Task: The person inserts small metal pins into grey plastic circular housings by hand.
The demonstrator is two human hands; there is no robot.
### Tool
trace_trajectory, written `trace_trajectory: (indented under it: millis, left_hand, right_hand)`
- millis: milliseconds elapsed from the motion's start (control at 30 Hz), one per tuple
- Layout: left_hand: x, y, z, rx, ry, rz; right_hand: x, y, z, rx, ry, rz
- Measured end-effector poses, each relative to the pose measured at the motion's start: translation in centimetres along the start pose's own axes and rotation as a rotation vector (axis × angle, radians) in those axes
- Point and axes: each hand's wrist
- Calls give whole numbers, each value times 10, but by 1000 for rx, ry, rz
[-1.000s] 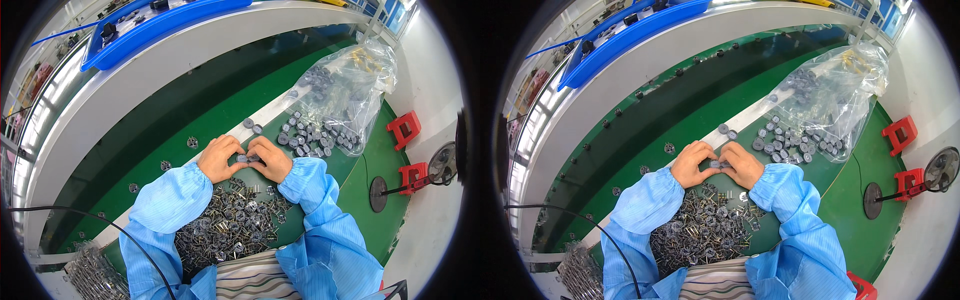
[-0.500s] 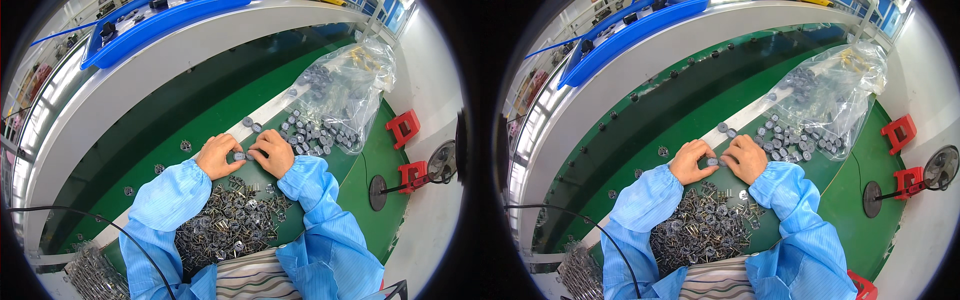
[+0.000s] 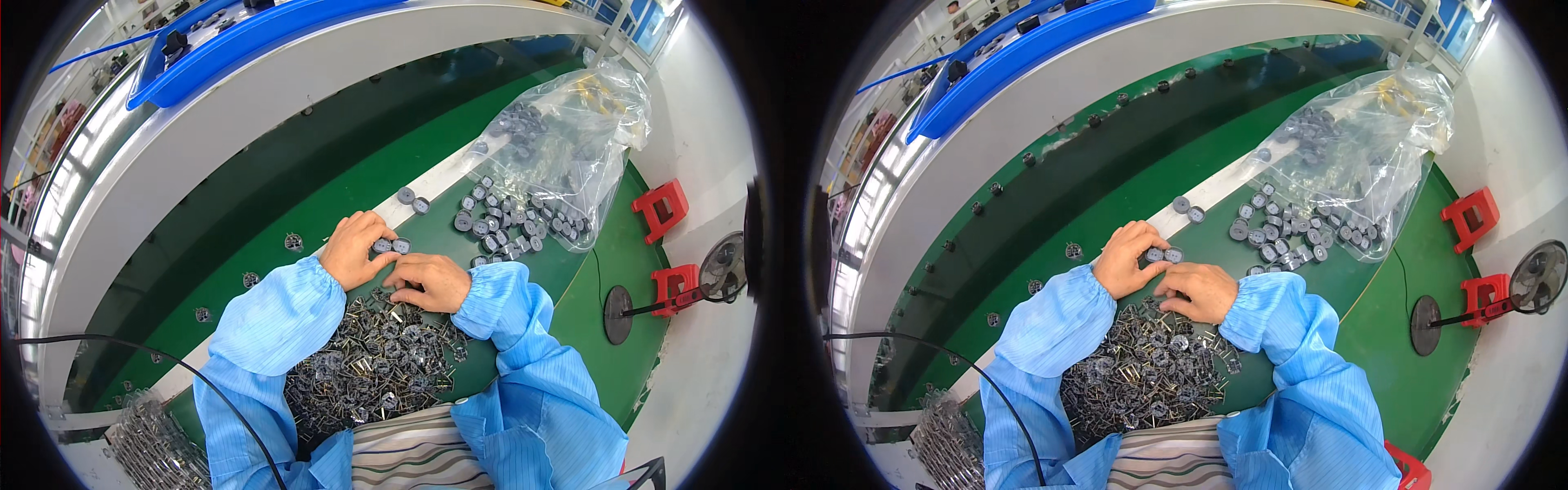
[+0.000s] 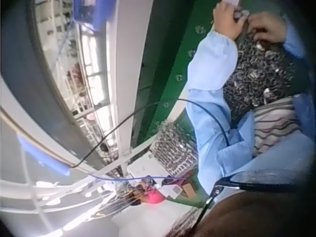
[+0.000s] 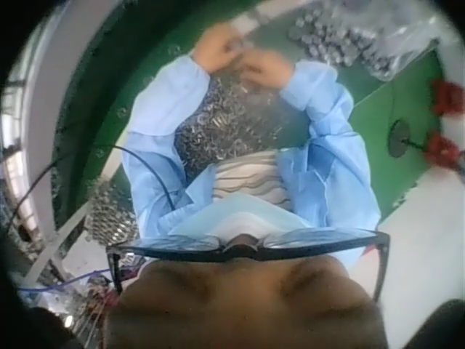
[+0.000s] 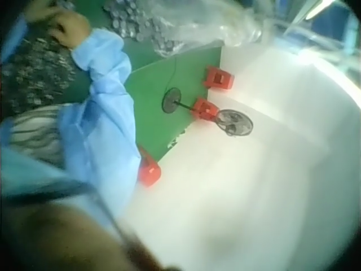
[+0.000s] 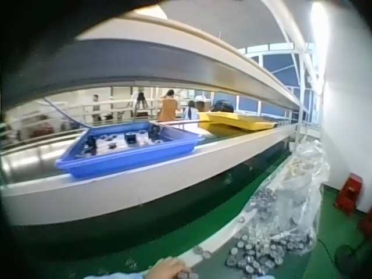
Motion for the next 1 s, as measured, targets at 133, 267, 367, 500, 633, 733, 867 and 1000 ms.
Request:
trace_trajectory:
  millis: [133,267,367,500,633,733,867,1000]
  left_hand:
    - [3,-3,1,17,20,-4]
    - [2,-3,1,10,39,-3]
    - [0,1,-2,-15,24,13]
    - [6,-2,-1,-15,22,-7]
    - [5,-2,-1,-4,16,-9]
    - [8,-2,-1,-2,27,-17]
    - [9,0,2,-23,40,-1]
    - [12,-1,4,-19,36,-5]
  right_hand:
    - [13,1,8,102,83,-213]
    - [16,0,4,14,-111,-223]
    - [4,1,-14,3,-299,-28]
    - [20,2,-30,459,174,-86]
    - [30,1,-29,426,409,-105]
    - [27,3,-33,414,352,-58]
    - [30,-1,-28,536,319,19]
    - [35,-1,-24,472,241,-12]
Point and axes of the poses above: each hand's wrist, its own y-axis away from the middle knuckle, its own z-axis out of the palm, x = y × z, and after that the axes turned 2 degrees about y, right-handed
